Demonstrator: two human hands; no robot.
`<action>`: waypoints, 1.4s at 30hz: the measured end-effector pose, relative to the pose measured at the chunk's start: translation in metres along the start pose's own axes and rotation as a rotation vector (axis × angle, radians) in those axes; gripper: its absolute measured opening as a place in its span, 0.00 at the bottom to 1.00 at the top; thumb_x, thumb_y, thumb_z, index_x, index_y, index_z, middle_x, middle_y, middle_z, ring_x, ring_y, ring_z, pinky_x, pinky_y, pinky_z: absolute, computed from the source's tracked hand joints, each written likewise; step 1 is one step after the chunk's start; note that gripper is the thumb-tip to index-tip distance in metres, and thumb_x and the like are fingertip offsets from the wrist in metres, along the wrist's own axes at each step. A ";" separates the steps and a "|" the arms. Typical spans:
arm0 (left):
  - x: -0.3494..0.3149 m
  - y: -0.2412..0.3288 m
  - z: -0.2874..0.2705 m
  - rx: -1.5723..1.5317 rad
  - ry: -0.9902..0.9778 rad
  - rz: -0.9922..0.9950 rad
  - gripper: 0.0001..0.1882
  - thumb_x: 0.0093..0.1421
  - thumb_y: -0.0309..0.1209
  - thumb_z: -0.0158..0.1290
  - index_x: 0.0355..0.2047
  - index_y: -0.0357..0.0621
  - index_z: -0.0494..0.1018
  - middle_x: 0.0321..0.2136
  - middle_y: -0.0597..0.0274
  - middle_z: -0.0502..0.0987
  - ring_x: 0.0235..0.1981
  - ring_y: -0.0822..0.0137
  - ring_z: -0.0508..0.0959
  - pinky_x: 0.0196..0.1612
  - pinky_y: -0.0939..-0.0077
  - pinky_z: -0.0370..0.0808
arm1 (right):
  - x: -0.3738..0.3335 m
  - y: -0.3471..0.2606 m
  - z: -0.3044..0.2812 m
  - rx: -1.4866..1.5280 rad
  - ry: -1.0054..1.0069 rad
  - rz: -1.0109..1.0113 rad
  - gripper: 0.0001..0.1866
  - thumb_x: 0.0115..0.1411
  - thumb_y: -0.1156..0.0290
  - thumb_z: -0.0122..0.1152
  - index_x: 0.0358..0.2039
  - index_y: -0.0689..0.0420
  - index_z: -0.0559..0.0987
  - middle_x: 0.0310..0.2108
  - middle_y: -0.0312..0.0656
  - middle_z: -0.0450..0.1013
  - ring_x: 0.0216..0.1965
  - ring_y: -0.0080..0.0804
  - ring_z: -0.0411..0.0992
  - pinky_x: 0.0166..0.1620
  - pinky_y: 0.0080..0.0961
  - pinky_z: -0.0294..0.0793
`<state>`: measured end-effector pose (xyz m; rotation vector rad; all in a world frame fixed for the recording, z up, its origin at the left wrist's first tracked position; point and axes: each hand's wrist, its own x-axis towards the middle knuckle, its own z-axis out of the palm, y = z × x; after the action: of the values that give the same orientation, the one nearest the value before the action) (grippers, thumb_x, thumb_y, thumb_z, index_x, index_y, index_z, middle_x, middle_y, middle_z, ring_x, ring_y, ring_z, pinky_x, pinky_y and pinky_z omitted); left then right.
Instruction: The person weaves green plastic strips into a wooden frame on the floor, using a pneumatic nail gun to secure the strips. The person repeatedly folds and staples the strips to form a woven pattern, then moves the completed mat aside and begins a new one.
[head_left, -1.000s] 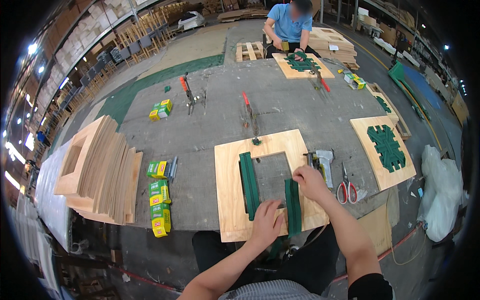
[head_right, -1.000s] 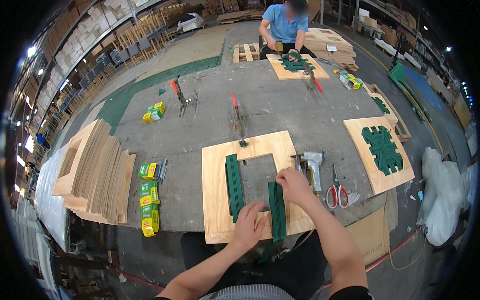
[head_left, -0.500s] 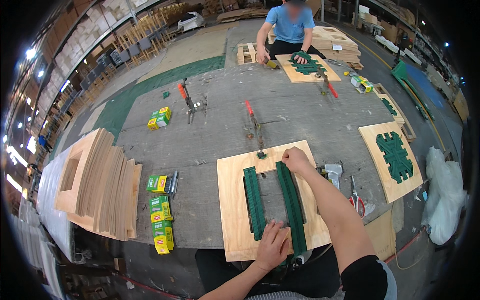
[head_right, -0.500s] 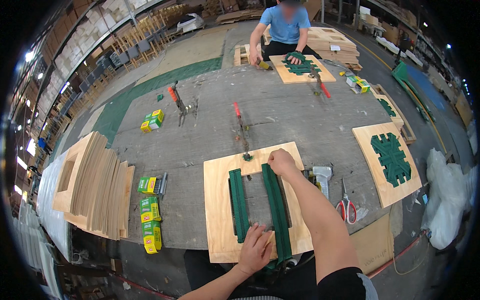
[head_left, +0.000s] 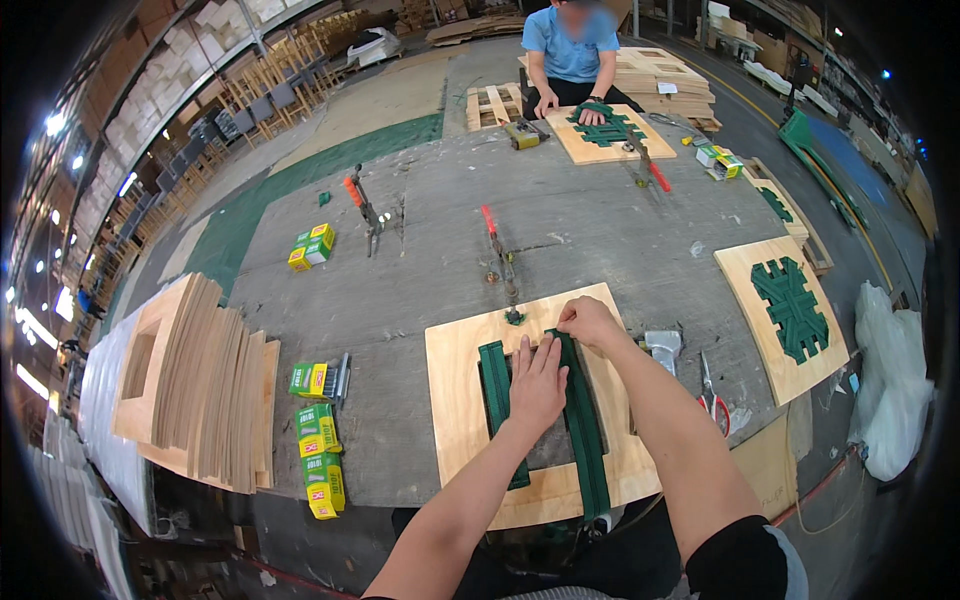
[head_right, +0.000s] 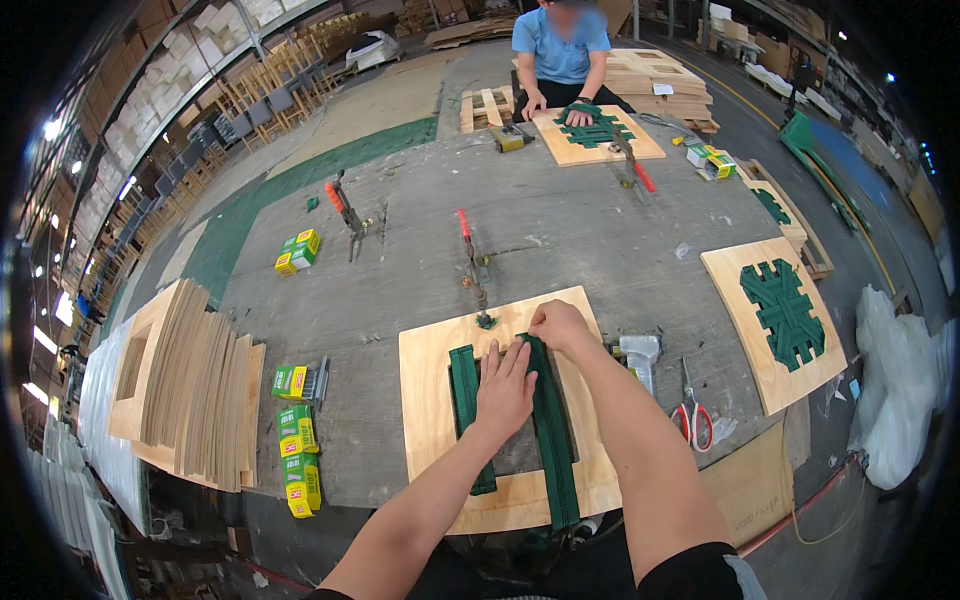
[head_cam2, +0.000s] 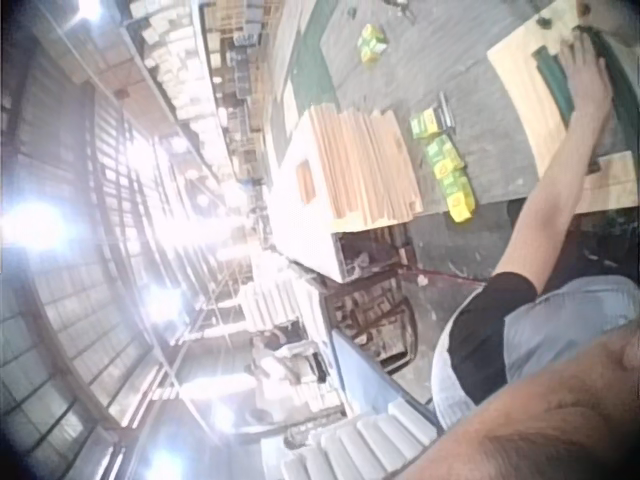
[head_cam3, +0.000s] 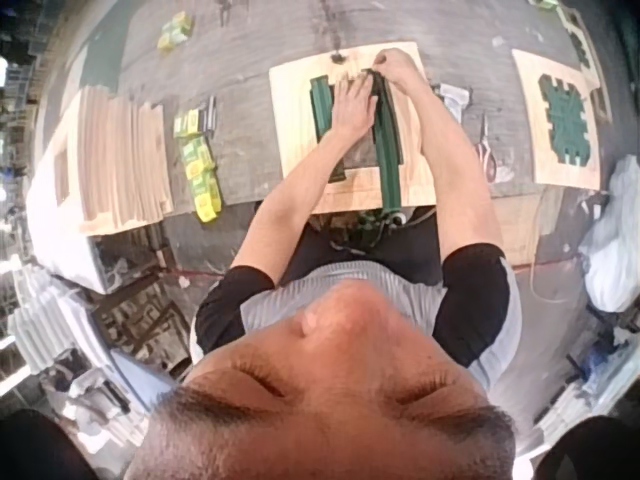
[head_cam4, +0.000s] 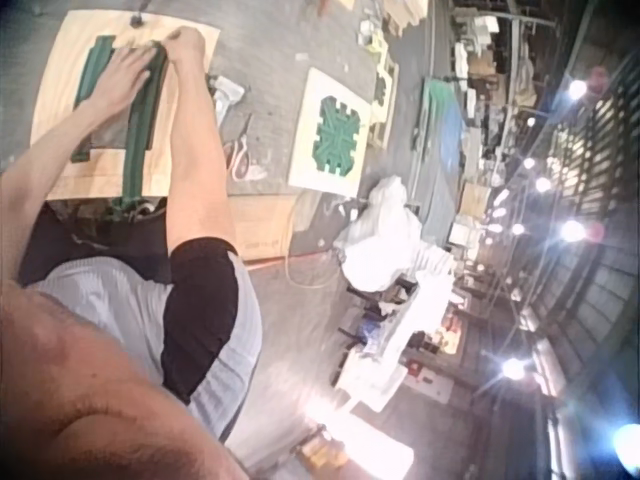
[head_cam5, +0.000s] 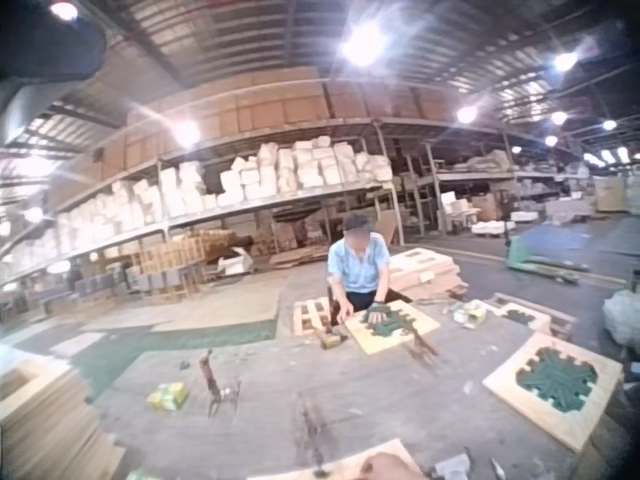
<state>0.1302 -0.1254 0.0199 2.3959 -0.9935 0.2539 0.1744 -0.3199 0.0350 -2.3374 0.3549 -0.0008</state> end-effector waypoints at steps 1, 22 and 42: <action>0.004 -0.001 0.005 0.016 -0.017 0.003 0.27 0.72 0.36 0.50 0.69 0.41 0.66 0.71 0.52 0.64 0.74 0.37 0.57 0.75 0.40 0.53 | 0.000 0.001 -0.004 0.018 -0.009 0.008 0.11 0.54 0.68 0.74 0.36 0.60 0.87 0.33 0.47 0.84 0.36 0.40 0.83 0.43 0.36 0.82; 0.008 0.000 0.026 0.115 -0.078 -0.022 0.28 0.74 0.43 0.45 0.71 0.50 0.65 0.75 0.56 0.59 0.76 0.39 0.54 0.76 0.39 0.50 | -0.002 0.010 -0.008 -0.069 -0.007 -0.033 0.08 0.58 0.70 0.70 0.36 0.60 0.86 0.33 0.48 0.82 0.36 0.42 0.81 0.43 0.38 0.80; 0.007 -0.001 0.022 0.132 -0.079 -0.036 0.28 0.74 0.43 0.45 0.72 0.53 0.64 0.74 0.59 0.60 0.75 0.42 0.54 0.76 0.42 0.51 | -0.085 0.024 -0.065 0.675 0.330 0.167 0.12 0.69 0.65 0.64 0.47 0.58 0.84 0.33 0.36 0.80 0.30 0.24 0.77 0.35 0.26 0.79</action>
<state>0.1351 -0.1408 0.0032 2.5581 -0.9961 0.2193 0.0802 -0.3595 0.0739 -1.6300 0.6046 -0.3725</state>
